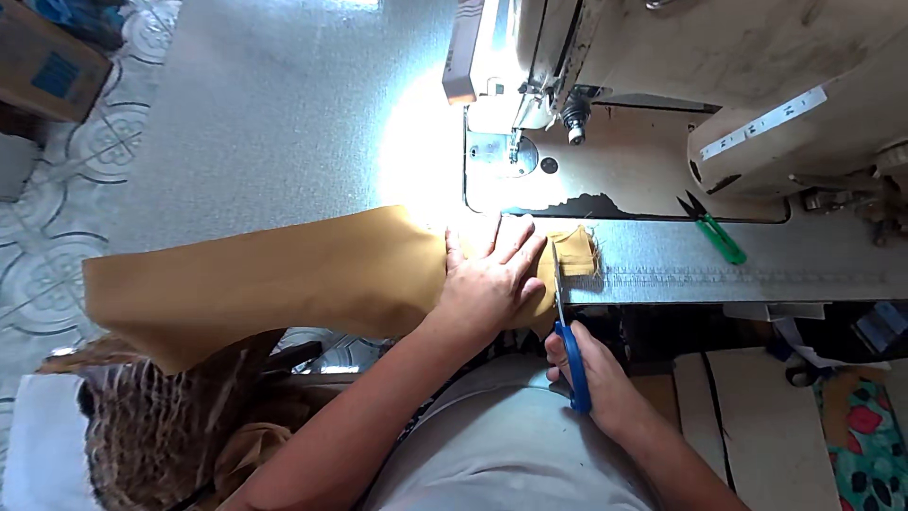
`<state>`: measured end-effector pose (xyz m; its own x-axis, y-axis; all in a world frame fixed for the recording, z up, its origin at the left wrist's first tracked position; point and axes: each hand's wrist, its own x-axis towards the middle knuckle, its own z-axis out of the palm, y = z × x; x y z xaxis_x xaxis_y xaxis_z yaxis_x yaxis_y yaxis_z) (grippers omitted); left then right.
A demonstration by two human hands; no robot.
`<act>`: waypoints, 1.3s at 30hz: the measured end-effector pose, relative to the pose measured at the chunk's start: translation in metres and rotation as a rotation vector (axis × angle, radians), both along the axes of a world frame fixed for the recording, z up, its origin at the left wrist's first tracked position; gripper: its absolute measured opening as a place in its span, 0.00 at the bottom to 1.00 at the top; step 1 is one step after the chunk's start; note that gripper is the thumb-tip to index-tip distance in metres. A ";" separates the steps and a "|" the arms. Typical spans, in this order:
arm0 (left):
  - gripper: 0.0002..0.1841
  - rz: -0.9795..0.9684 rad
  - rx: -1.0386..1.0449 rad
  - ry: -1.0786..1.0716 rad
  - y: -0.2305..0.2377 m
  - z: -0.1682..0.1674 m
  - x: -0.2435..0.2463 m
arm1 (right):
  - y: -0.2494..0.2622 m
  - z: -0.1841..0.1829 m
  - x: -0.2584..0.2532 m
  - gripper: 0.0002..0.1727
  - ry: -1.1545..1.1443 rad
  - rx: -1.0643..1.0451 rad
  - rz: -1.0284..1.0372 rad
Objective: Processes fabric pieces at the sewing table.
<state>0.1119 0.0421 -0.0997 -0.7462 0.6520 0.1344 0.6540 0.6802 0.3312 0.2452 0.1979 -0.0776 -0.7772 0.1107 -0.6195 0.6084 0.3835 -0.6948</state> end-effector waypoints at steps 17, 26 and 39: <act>0.28 -0.009 0.017 0.010 -0.002 0.000 0.000 | -0.009 -0.003 0.009 0.21 0.065 -0.186 -0.246; 0.28 -0.011 0.011 0.013 -0.001 -0.001 0.000 | -0.013 -0.003 0.012 0.16 0.079 -0.301 -0.328; 0.28 -0.061 0.016 0.035 -0.011 -0.008 0.011 | -0.007 0.003 -0.006 0.25 -0.035 -0.175 -0.183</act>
